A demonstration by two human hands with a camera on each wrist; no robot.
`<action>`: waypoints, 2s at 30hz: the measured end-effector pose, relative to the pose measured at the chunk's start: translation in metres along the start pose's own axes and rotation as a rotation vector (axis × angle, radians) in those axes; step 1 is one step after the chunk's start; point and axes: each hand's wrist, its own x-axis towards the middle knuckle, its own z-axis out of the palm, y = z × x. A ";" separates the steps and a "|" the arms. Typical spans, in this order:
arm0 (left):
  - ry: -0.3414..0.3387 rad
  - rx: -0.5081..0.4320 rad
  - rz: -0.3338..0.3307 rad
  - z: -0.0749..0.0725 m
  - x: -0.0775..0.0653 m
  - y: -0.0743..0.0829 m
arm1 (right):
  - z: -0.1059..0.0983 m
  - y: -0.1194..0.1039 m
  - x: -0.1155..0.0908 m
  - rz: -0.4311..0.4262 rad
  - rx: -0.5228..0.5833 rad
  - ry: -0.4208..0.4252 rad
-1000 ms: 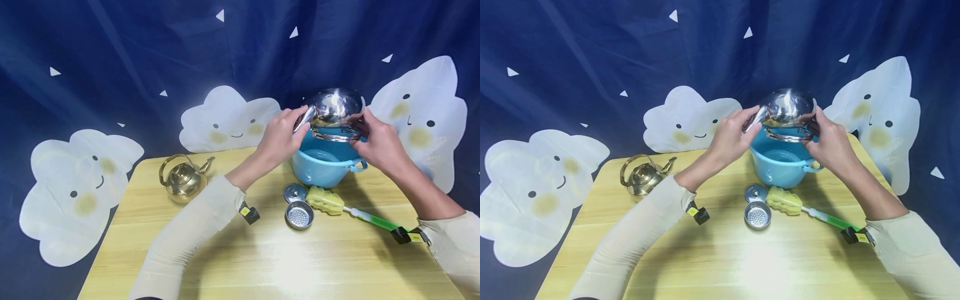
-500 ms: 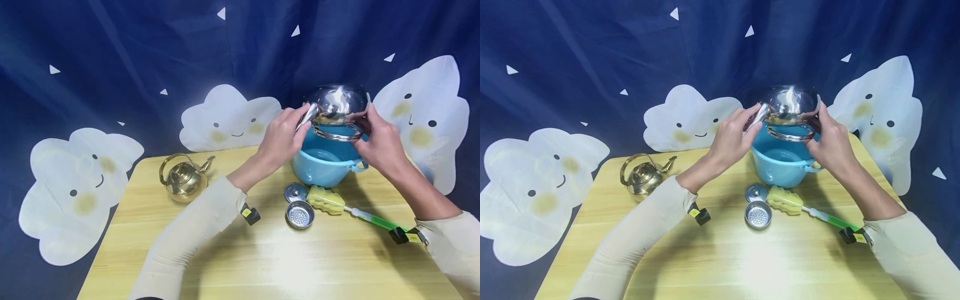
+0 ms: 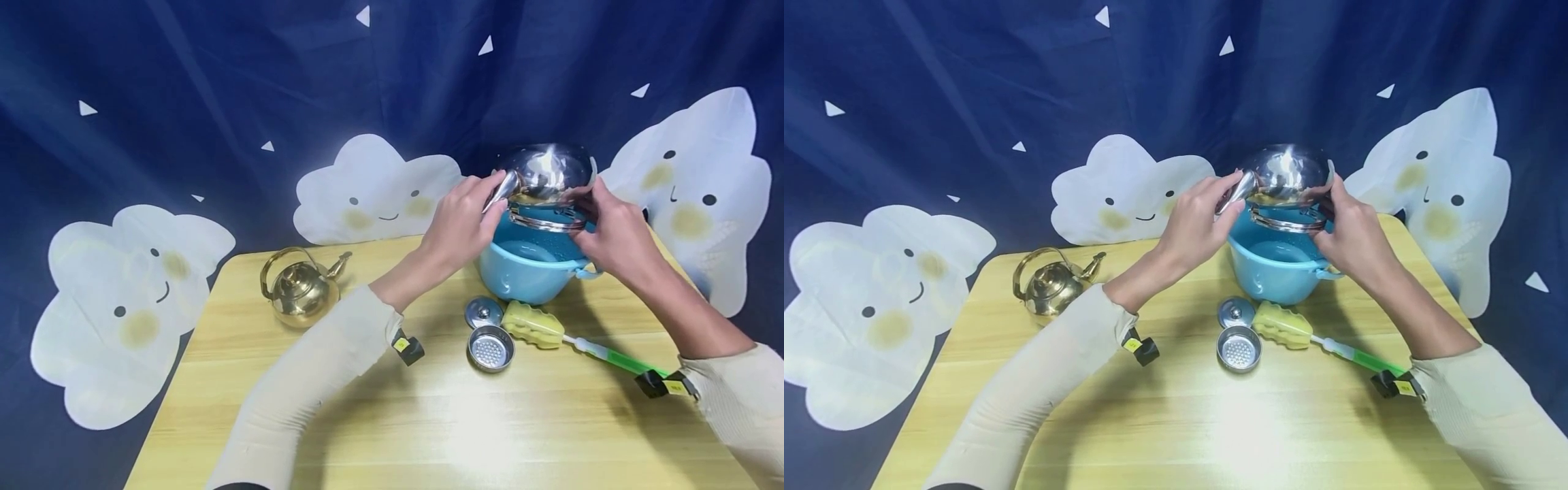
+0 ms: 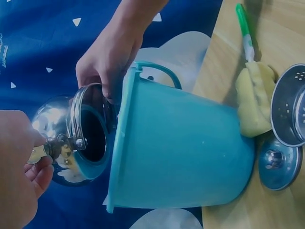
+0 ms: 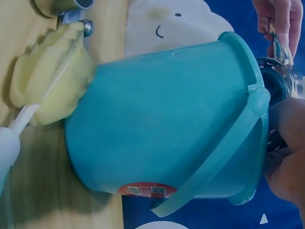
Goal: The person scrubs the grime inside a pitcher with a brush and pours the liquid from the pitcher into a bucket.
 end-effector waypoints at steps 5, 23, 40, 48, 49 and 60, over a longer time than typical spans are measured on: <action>-0.024 -0.045 -0.071 -0.005 0.000 0.000 | -0.002 -0.005 0.002 -0.018 -0.009 0.037; -0.081 -0.444 -0.431 -0.023 -0.003 -0.010 | -0.003 -0.013 0.005 -0.108 0.255 0.242; -0.168 -0.470 -0.564 -0.044 -0.014 -0.016 | 0.003 -0.022 0.007 -0.273 0.145 0.337; -0.183 -0.435 -0.585 -0.055 -0.019 -0.015 | 0.003 -0.034 0.010 -0.268 0.095 0.312; -0.179 -0.440 -0.588 -0.057 -0.019 -0.015 | 0.003 -0.036 0.010 -0.266 0.095 0.308; -0.066 -0.566 -0.619 -0.074 -0.034 -0.024 | 0.009 -0.062 0.018 -0.268 0.134 0.283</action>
